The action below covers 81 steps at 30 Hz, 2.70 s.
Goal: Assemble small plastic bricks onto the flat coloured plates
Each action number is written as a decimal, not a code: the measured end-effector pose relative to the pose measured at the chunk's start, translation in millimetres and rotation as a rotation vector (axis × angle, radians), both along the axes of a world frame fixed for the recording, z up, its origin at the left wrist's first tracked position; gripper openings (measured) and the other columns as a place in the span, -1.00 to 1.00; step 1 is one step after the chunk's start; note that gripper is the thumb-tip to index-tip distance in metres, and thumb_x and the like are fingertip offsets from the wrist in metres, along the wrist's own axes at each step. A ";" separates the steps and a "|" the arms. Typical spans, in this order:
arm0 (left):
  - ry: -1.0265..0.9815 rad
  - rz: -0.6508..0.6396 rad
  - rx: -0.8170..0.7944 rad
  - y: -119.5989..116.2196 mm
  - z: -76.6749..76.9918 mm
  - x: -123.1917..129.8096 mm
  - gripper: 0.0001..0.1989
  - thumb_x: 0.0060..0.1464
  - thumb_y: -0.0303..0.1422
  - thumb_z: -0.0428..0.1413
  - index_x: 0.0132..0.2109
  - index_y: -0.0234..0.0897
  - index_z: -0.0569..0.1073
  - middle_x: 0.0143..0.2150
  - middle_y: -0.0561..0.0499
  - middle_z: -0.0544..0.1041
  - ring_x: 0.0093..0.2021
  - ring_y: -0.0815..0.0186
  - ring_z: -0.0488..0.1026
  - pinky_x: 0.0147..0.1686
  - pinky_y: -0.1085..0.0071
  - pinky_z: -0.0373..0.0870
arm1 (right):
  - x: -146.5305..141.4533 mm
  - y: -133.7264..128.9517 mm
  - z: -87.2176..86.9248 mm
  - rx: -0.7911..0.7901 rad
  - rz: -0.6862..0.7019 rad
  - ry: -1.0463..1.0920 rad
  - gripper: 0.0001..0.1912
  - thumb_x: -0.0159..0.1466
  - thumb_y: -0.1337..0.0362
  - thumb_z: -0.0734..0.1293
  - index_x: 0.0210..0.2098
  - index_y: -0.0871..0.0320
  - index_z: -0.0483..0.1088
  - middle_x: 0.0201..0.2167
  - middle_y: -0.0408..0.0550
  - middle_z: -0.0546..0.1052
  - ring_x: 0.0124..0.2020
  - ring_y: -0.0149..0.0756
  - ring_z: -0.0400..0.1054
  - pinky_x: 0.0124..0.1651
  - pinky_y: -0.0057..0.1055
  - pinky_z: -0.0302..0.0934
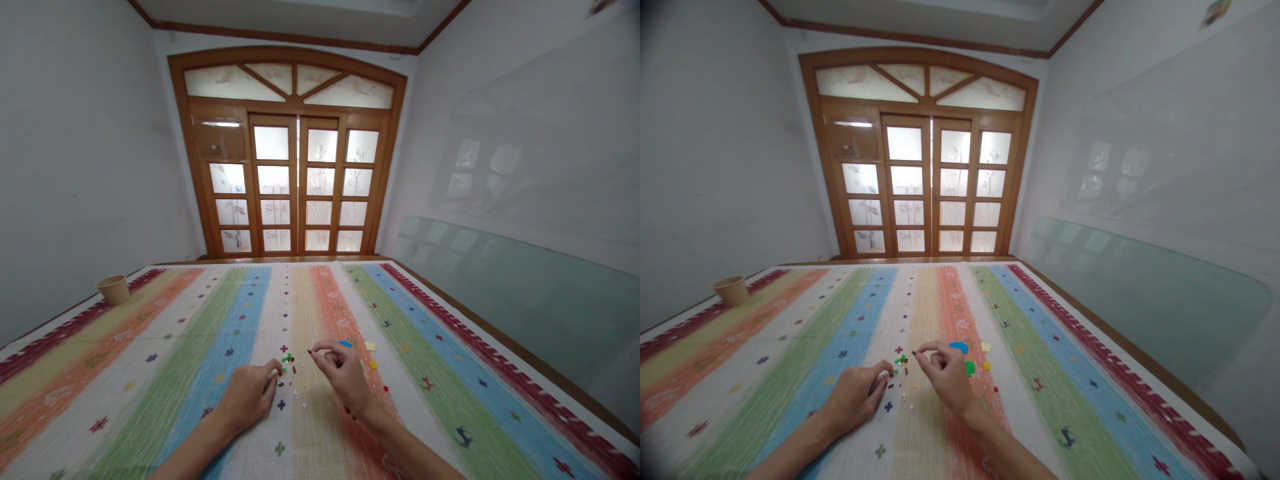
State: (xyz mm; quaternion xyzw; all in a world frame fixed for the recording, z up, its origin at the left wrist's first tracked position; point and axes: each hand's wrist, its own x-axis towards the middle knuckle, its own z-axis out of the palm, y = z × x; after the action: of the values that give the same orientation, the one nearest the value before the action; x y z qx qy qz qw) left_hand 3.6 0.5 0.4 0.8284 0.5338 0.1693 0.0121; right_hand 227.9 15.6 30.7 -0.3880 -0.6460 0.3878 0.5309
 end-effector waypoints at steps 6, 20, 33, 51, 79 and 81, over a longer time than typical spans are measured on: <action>-0.003 -0.010 0.002 1.1 -2.1 -1.5 -0.73 0.26 -0.36 -0.12 -0.09 -0.19 0.47 -0.42 0.00 0.58 -0.40 0.24 0.54 -0.39 0.44 0.25 | 6.1 10.5 4.7 -0.429 0.216 0.440 -0.54 -0.01 -0.07 0.49 -0.38 0.14 0.33 -0.75 -0.48 -0.09 -0.72 -0.57 -0.31 -0.64 -0.48 -0.36; -0.007 0.003 -0.017 0.1 -0.9 -1.0 -0.73 0.26 -0.35 -0.11 -0.10 -0.18 0.48 -0.42 0.00 0.58 -0.38 0.22 0.54 -0.37 0.42 0.26 | 7.5 11.0 3.5 -0.630 0.350 0.640 -0.50 -0.05 0.02 0.57 -0.46 0.10 0.20 -0.79 -0.50 -0.05 -0.71 -0.59 -0.34 -0.64 -0.49 -0.40; -0.010 -0.004 0.000 2.5 -5.5 -2.3 -0.72 0.27 -0.34 -0.12 -0.10 -0.19 0.48 -0.41 -0.01 0.59 -0.38 0.23 0.54 -0.37 0.42 0.25 | 14.1 15.1 2.7 -0.611 0.391 0.501 -0.52 -0.02 0.01 0.53 -0.46 0.10 0.20 -0.77 -0.49 -0.08 -0.72 -0.59 -0.32 -0.63 -0.46 -0.39; -0.023 -0.015 0.008 3.0 -6.8 -3.0 -0.71 0.27 -0.34 -0.13 -0.09 -0.18 0.48 -0.41 0.00 0.59 -0.39 0.22 0.54 -0.37 0.41 0.28 | 54.1 29.6 22.5 -0.357 0.367 -0.006 -0.58 -0.04 -0.04 0.52 -0.48 0.21 0.46 -0.75 -0.36 0.10 -0.68 -0.57 -0.17 -0.60 -0.48 -0.31; -0.018 -0.008 -0.003 1.7 -2.3 -1.7 -0.70 0.26 -0.35 -0.13 -0.10 -0.20 0.49 -0.45 -0.02 0.57 -0.40 0.24 0.53 -0.38 0.44 0.27 | 94.8 37.2 21.5 -0.253 0.548 -0.938 -0.84 0.00 0.32 0.42 -0.42 0.13 0.66 -0.68 -0.22 0.43 -0.64 -0.51 0.10 -0.59 -0.56 -0.11; -0.017 -0.007 -0.005 1.3 -1.6 -1.7 -0.70 0.26 -0.34 -0.13 -0.10 -0.21 0.49 -0.46 -0.01 0.56 -0.40 0.24 0.53 -0.38 0.44 0.27 | 95.4 38.5 19.2 -0.247 0.547 -0.969 -0.82 -0.01 0.33 0.41 -0.41 0.12 0.66 -0.66 -0.20 0.47 -0.63 -0.50 0.12 -0.58 -0.56 -0.09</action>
State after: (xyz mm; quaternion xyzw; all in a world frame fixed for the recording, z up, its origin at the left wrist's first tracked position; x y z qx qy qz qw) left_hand 1.9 1.8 -1.2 0.8287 0.5312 0.1751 0.0193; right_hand 323.3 54.0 49.9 -0.3995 -0.8425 0.3614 0.0050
